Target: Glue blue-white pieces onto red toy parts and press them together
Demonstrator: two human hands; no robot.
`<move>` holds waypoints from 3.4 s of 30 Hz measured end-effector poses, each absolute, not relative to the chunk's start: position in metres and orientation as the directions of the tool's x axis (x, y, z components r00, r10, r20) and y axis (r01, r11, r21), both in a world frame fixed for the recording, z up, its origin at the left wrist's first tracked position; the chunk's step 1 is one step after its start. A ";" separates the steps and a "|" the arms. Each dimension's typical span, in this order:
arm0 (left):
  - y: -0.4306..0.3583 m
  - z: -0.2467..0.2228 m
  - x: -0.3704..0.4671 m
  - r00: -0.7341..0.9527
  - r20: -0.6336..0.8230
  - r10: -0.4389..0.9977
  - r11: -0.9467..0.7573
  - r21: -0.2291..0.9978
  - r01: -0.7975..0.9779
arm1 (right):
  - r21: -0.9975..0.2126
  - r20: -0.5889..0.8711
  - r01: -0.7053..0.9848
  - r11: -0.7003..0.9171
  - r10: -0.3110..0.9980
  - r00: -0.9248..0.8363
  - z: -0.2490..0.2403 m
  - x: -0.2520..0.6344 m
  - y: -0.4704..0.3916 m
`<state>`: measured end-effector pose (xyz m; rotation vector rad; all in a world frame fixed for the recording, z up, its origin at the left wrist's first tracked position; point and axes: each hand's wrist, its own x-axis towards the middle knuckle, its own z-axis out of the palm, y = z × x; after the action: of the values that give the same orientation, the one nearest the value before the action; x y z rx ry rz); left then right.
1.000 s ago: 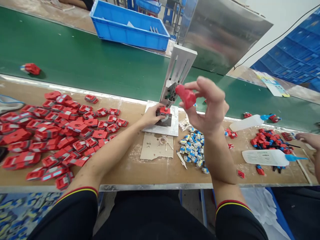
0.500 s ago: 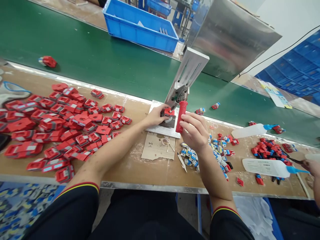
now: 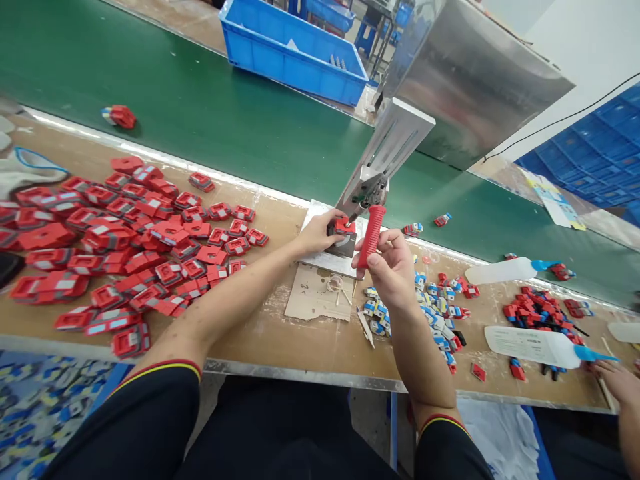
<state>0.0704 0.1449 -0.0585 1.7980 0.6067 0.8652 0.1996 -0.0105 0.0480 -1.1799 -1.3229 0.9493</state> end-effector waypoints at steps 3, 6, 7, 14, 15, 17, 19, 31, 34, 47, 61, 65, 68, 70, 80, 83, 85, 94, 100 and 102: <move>0.144 -0.058 0.070 0.614 0.277 0.739 -0.374 0.927 0.031 | -0.972 0.184 0.156 0.176 0.982 0.038 0.048 0.202 -0.011; 0.143 -0.055 0.069 0.610 0.273 0.743 -0.374 0.927 0.040 | -0.979 0.148 0.141 0.145 0.989 0.016 0.050 0.202 -0.010; 0.142 -0.054 0.069 0.611 0.274 0.743 -0.376 0.926 0.043 | -0.984 0.124 0.127 0.122 0.992 0.008 0.051 0.202 -0.010; 0.142 -0.060 0.070 0.617 0.284 0.734 -0.395 0.917 0.047 | -0.988 -0.028 0.153 -0.025 0.999 -0.016 0.038 0.203 -0.012; 0.143 -0.062 0.070 0.620 0.289 0.729 -0.398 0.917 0.041 | -0.986 -0.033 0.167 -0.031 0.999 -0.012 0.032 0.204 -0.010; 0.144 -0.063 0.069 0.629 0.298 0.718 -0.406 0.913 0.031 | -0.980 -0.022 0.198 -0.024 1.000 0.016 0.018 0.205 -0.003; 0.146 -0.064 0.068 0.638 0.303 0.708 -0.416 0.909 0.031 | -0.974 0.015 0.227 0.000 0.998 0.066 0.004 0.205 0.007; 0.160 -0.041 0.035 0.635 0.346 0.690 -0.521 0.847 0.105 | -0.920 0.348 0.289 0.263 0.888 0.299 0.006 0.219 -0.002; 0.178 -0.023 -0.035 0.561 0.386 0.733 -0.605 0.746 0.278 | -0.846 0.515 0.390 0.364 0.750 0.415 0.018 0.240 -0.027; 0.172 -0.028 -0.094 0.783 -0.122 0.610 -0.770 0.143 0.622 | -0.579 0.405 0.756 0.305 0.913 -0.058 -0.039 0.238 -0.046; 0.064 -0.045 0.013 0.380 0.258 0.888 -0.106 0.920 -0.378 | -0.568 0.304 0.751 0.338 0.933 -0.190 -0.044 0.239 -0.051; 0.062 -0.064 0.011 0.316 0.045 0.948 0.121 0.866 -0.485 | -0.568 0.311 0.742 0.355 0.928 -0.206 -0.047 0.235 -0.050; 0.061 -0.071 0.006 0.312 0.039 0.949 0.120 0.872 -0.475 | -0.591 0.340 0.739 0.323 0.931 -0.135 -0.056 0.228 -0.044; 0.061 -0.075 0.005 0.321 0.092 0.943 0.060 0.899 -0.434 | -0.616 0.375 0.719 0.322 0.923 -0.093 -0.061 0.222 -0.041; 0.056 -0.073 0.009 0.343 0.271 0.899 -0.195 0.951 -0.238 | -0.745 0.360 0.616 0.255 0.932 0.049 -0.044 0.211 -0.044; 0.053 -0.065 0.007 0.373 0.265 0.889 -0.191 0.956 -0.223 | -0.805 0.337 0.562 0.191 0.927 0.166 -0.039 0.217 -0.046; 0.052 -0.062 0.006 0.391 0.269 0.880 -0.201 0.958 -0.206 | -0.833 0.283 0.536 0.138 0.939 0.197 -0.038 0.220 -0.046; 0.052 -0.058 0.002 0.411 0.329 0.850 -0.312 0.944 -0.110 | -0.907 0.199 0.419 0.052 0.928 0.314 -0.042 0.222 -0.045; 0.043 -0.051 0.003 0.477 0.409 0.778 -0.468 0.884 0.007 | -0.910 0.409 0.273 0.311 0.782 0.471 -0.035 0.210 -0.049; 0.039 -0.049 0.005 0.510 0.436 0.742 -0.512 0.859 0.011 | -0.893 0.448 0.272 0.358 0.750 0.486 -0.034 0.203 -0.051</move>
<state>0.0047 0.0393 -0.0492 1.8913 0.6215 1.0702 0.2029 -0.0506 -0.0337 -1.2113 -1.0684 0.3998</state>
